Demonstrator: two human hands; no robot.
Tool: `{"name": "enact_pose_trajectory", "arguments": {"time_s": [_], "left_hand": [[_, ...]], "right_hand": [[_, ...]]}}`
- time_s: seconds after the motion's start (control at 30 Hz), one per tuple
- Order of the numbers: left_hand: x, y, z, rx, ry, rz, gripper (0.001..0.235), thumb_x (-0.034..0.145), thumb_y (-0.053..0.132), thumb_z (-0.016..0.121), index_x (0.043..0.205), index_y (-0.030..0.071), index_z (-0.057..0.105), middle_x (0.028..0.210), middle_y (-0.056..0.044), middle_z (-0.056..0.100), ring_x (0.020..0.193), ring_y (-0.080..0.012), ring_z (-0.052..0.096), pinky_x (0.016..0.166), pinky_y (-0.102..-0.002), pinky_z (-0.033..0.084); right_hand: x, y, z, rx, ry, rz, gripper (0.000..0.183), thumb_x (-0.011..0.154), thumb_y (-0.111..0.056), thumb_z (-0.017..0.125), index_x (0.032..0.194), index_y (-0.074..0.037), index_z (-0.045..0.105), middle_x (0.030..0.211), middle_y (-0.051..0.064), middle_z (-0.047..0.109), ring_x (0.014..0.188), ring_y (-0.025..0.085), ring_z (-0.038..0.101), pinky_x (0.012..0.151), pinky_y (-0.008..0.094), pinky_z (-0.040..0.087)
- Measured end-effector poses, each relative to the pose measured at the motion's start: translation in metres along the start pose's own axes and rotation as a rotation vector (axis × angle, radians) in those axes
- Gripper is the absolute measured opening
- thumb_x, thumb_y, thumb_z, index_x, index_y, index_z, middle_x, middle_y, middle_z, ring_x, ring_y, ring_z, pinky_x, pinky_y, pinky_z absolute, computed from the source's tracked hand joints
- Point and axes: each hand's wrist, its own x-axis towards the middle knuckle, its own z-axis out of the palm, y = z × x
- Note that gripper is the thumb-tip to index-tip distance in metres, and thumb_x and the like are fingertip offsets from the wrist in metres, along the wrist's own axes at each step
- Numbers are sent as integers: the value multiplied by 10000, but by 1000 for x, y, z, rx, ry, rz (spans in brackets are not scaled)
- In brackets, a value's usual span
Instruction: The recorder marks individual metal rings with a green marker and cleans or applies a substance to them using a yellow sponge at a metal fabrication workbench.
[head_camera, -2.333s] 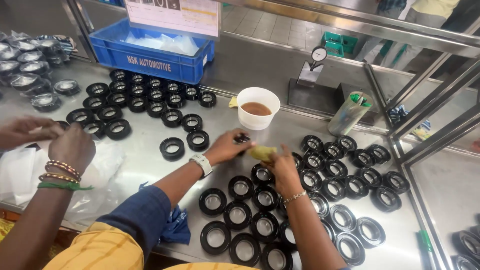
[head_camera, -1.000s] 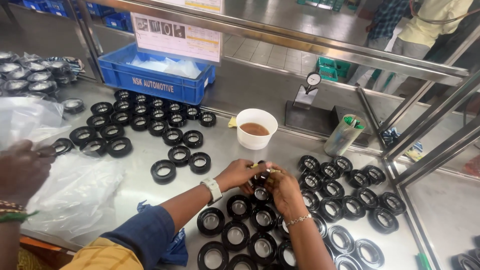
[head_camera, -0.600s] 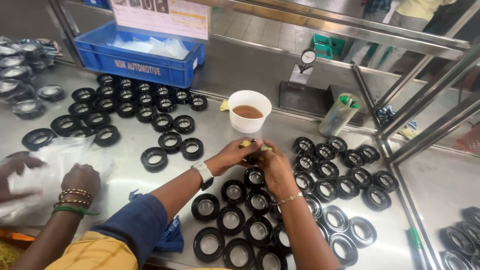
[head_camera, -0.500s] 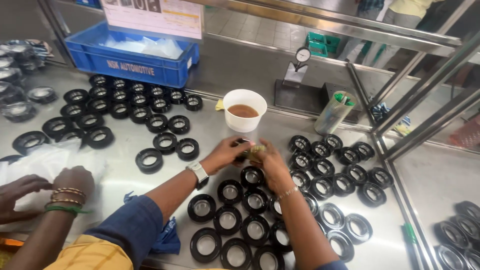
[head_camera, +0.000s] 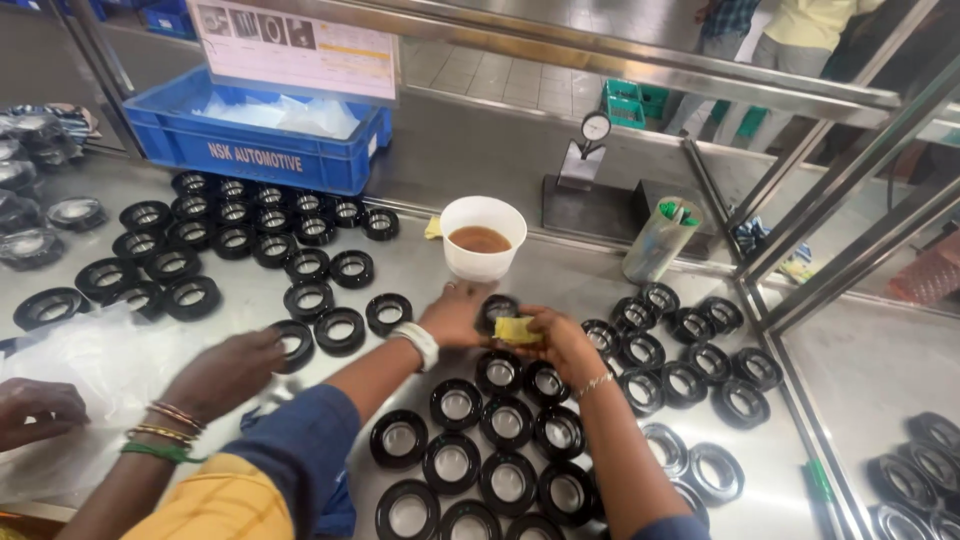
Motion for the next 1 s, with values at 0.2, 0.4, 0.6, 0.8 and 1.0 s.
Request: {"name": "enact_pose_trajectory", "arguments": {"time_s": [0.2, 0.4, 0.6, 0.8, 1.0], "left_hand": [[11, 16, 17, 44, -123, -304, 658, 760, 552, 780, 1304, 211, 637, 1450, -152, 485, 1367, -391, 435, 1053, -484, 489], [10, -5, 32, -287, 0, -298, 533, 725, 466, 764, 1168, 169, 751, 1333, -144, 669, 1266, -349, 596, 1090, -457, 472], [12, 35, 24, -200, -130, -112, 1001, 665, 555, 849, 1497, 154, 464, 1346, -221, 546, 1280, -447, 471, 1099, -520, 405], [40, 63, 31, 85, -223, -197, 757, 659, 474, 841, 1324, 169, 647, 1386, -208, 514, 1278, -445, 498, 1036, -505, 494], [39, 38, 34, -558, -108, -207, 641, 688, 383, 877, 1259, 150, 701, 1283, -141, 648, 1245, -368, 593, 1026, -454, 528]], "right_hand": [[15, 20, -23, -33, 192, -180, 328, 973, -135, 543, 1207, 61, 664, 1158, 219, 688, 949, 290, 711, 792, 361, 629], [30, 32, -19, -280, 425, -271, 348, 894, -29, 569, 1226, -24, 672, 1067, 173, 729, 889, 252, 712, 739, 357, 591], [26, 32, -30, -60, 542, -305, 398, 877, 13, 595, 1272, -31, 610, 1009, 165, 687, 790, 235, 669, 622, 338, 592], [10, 18, -53, 50, 634, -393, 425, 879, 45, 581, 1300, -4, 546, 1166, 164, 622, 820, 252, 671, 604, 337, 580], [17, 28, -56, 96, 516, -360, 498, 890, 62, 621, 1366, 14, 484, 1281, 226, 577, 915, 305, 691, 661, 371, 589]]}}
